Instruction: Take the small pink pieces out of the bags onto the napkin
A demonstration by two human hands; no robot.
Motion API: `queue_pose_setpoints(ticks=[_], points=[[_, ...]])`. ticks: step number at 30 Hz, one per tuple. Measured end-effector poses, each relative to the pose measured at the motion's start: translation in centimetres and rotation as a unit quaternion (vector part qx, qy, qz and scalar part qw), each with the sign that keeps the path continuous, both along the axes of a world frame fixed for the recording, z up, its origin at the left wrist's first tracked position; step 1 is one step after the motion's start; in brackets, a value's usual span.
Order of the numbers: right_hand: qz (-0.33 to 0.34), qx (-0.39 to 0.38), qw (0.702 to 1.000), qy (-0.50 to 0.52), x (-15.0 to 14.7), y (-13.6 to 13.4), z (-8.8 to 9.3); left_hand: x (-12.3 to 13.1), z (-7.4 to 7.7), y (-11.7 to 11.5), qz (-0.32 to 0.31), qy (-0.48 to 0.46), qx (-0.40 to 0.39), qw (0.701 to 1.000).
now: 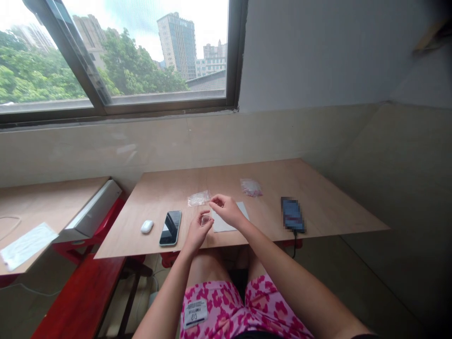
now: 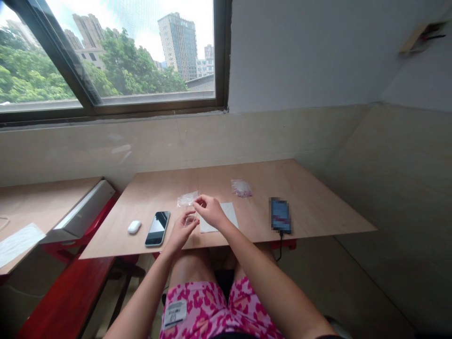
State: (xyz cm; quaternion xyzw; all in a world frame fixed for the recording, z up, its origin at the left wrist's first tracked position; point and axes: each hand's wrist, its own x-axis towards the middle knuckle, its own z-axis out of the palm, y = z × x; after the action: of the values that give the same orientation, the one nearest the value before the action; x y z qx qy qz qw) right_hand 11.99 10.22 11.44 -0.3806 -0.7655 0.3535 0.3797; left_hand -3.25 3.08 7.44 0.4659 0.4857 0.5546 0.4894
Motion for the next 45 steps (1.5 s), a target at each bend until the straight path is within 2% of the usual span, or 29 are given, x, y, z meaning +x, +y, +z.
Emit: queue_pose_setpoints(ticks=[3, 7, 12, 16, 20, 24, 28, 33, 45], points=[[0.044, 0.049, 0.995, -0.069, 0.3, -1.7, 1.8, 0.5, 0.2, -0.2, -0.016, -0.011, 0.033, 0.999], [0.016, 0.045, 0.995, -0.091, 2.3, -2.8, 2.0, 1.2, 0.7, -0.8, -0.049, 0.001, 0.018, 0.999], [0.031, 0.02, 0.995, -0.093, 6.1, -4.0, 0.4, 2.4, 1.7, -2.3, -0.103, 0.002, -0.014, 0.995], [0.067, -0.027, 0.995, -0.064, 8.6, -5.9, -1.8, 3.9, 1.7, -3.4, -0.161, 0.006, -0.063, 0.985], [0.055, -0.077, 0.995, -0.012, 10.2, -7.6, -3.6, 5.3, 1.4, -4.0, -0.187, 0.038, -0.036, 0.981], [0.066, -0.083, 0.994, 0.009, 11.5, -7.8, -3.9, 6.0, 1.4, -4.2, -0.21, 0.062, -0.023, 0.976], [0.028, -0.087, 0.996, 0.015, 12.4, -6.9, -3.8, 6.3, 0.9, -4.5, -0.18, 0.048, -0.021, 0.982], [0.01, -0.094, 0.995, -0.006, 12.9, -6.3, -4.4, 6.6, -0.7, -4.9, -0.095, 0.068, -0.004, 0.993], [0.01, -0.094, 0.995, -0.018, 12.1, -6.8, -5.6, 5.8, -1.1, -4.5, -0.055, 0.191, 0.067, 0.978]])
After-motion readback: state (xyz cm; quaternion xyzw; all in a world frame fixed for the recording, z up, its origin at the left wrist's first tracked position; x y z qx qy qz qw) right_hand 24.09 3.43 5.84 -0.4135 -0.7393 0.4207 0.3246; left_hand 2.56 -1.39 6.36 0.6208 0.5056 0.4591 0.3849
